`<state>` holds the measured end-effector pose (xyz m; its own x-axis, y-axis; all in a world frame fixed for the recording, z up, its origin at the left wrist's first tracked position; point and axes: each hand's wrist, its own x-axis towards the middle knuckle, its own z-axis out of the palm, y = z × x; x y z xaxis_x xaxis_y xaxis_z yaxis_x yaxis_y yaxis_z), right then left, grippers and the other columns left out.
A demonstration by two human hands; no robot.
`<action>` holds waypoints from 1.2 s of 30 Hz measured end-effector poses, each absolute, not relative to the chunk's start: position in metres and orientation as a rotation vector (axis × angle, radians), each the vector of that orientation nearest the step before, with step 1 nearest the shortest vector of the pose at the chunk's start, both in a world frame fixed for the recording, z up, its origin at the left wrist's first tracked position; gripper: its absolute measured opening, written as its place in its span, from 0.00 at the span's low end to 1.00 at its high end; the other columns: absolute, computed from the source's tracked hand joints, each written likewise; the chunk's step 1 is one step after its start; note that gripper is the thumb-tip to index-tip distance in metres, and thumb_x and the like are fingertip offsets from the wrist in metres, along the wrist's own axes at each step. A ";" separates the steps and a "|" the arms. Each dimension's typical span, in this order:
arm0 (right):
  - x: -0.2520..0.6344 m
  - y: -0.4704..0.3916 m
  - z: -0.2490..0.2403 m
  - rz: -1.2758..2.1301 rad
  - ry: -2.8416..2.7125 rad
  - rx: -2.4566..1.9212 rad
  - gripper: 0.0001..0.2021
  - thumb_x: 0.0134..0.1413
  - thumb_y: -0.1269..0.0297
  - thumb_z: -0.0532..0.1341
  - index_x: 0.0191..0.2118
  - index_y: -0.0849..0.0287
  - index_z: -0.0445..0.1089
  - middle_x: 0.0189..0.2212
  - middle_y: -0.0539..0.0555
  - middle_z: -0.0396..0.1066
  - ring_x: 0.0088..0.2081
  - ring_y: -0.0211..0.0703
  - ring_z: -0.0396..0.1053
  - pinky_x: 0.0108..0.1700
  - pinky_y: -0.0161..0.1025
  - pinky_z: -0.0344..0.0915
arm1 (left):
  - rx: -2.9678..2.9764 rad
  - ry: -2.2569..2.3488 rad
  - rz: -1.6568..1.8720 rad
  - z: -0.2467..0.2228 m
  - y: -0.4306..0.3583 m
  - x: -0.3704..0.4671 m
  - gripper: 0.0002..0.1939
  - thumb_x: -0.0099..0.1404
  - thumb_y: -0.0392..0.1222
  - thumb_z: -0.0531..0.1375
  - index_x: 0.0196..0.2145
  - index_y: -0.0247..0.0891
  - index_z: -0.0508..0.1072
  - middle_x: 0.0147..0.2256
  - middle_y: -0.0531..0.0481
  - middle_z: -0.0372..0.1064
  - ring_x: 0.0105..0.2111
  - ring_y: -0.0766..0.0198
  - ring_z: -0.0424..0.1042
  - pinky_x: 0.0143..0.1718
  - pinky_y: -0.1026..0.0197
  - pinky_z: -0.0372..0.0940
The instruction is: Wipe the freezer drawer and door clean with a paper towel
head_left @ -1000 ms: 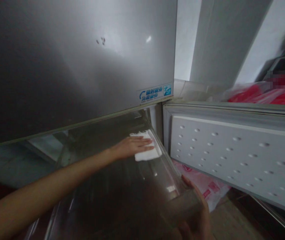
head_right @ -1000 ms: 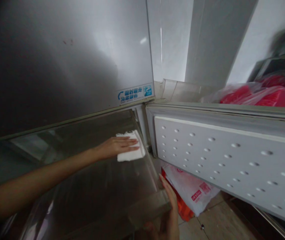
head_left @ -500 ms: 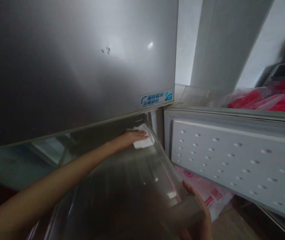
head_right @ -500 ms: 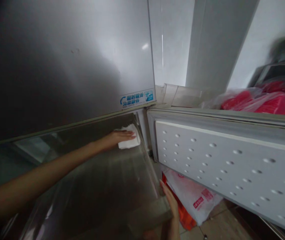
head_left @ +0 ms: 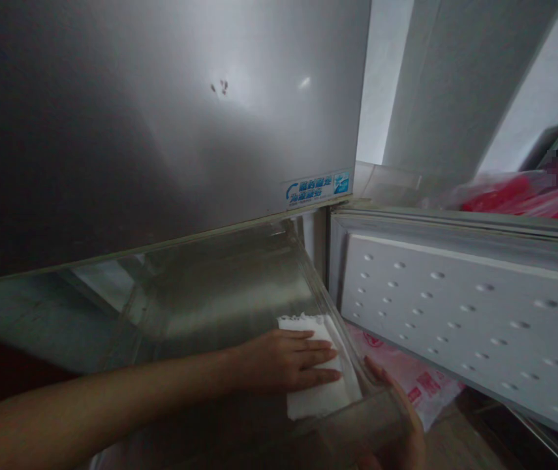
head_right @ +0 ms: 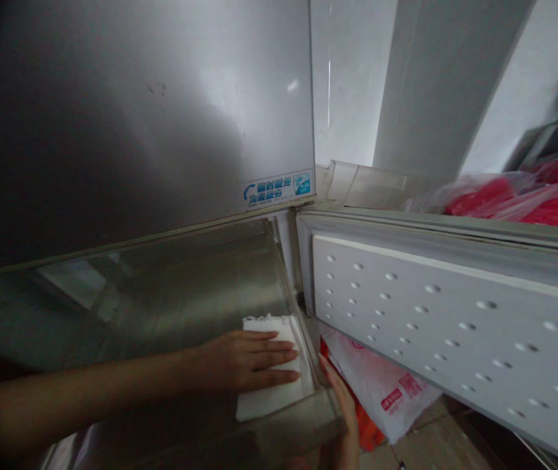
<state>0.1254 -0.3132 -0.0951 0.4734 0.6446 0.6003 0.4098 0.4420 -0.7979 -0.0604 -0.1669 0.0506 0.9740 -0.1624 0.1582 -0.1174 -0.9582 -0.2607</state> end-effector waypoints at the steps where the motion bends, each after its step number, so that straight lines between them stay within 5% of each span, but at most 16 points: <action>1: 0.123 -0.313 -0.093 0.195 -1.133 -1.159 0.36 0.43 0.43 0.65 0.59 0.50 0.63 0.54 0.58 0.67 0.54 0.61 0.67 0.50 0.53 0.71 | -2.867 0.226 -0.244 0.053 -0.161 -0.061 0.19 0.74 0.35 0.46 0.59 0.39 0.66 0.59 0.46 0.67 0.58 0.63 0.66 0.62 0.57 0.60; 8: 0.110 -0.298 -0.076 0.254 -1.033 -1.173 0.35 0.46 0.44 0.64 0.60 0.47 0.63 0.47 0.57 0.72 0.51 0.62 0.70 0.43 0.53 0.74 | -2.931 -0.208 -0.076 0.070 -0.079 -0.072 0.22 0.75 0.34 0.44 0.61 0.47 0.64 0.63 0.51 0.61 0.62 0.67 0.61 0.65 0.60 0.55; 12: 0.111 -0.287 -0.069 0.278 -1.035 -1.171 0.24 0.57 0.47 0.57 0.57 0.47 0.66 0.41 0.56 0.73 0.46 0.57 0.72 0.40 0.52 0.74 | -3.017 -0.643 -0.123 0.084 -0.023 -0.074 0.22 0.72 0.31 0.47 0.59 0.44 0.68 0.62 0.50 0.61 0.62 0.61 0.61 0.64 0.57 0.56; 19: 0.100 -0.302 -0.059 0.274 -1.019 -1.177 0.23 0.61 0.51 0.58 0.58 0.56 0.63 0.53 0.58 0.66 0.51 0.49 0.68 0.49 0.51 0.70 | -3.017 -0.850 -0.265 0.092 -0.001 -0.070 0.21 0.73 0.35 0.46 0.58 0.44 0.69 0.61 0.49 0.64 0.59 0.61 0.65 0.61 0.54 0.59; 22: 0.099 -0.304 -0.058 0.275 -1.007 -1.185 0.22 0.61 0.54 0.59 0.57 0.59 0.63 0.54 0.59 0.64 0.52 0.47 0.67 0.52 0.52 0.68 | -3.055 -0.707 -0.216 0.087 -0.018 -0.070 0.21 0.72 0.33 0.48 0.59 0.41 0.68 0.61 0.45 0.63 0.61 0.60 0.62 0.62 0.53 0.58; 29: 0.101 -0.304 -0.062 0.293 -1.001 -1.171 0.23 0.54 0.48 0.61 0.55 0.45 0.67 0.47 0.54 0.70 0.54 0.58 0.67 0.49 0.55 0.70 | -2.953 -0.117 -0.169 0.060 -0.112 -0.064 0.20 0.74 0.34 0.46 0.59 0.39 0.67 0.59 0.44 0.66 0.61 0.61 0.64 0.62 0.58 0.60; 36: 0.128 -0.291 -0.075 0.339 -1.064 -1.132 0.24 0.52 0.43 0.61 0.51 0.51 0.71 0.41 0.56 0.73 0.47 0.56 0.71 0.45 0.52 0.72 | -2.878 0.238 -0.239 0.052 -0.167 -0.058 0.18 0.73 0.36 0.49 0.56 0.40 0.69 0.57 0.47 0.69 0.58 0.63 0.67 0.62 0.59 0.60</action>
<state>0.1283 -0.2914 -0.0745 0.4975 0.6987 0.5140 0.2720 0.4371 -0.8573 -0.0577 -0.1670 0.0523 0.9733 -0.1805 0.1414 -0.1408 -0.9572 -0.2530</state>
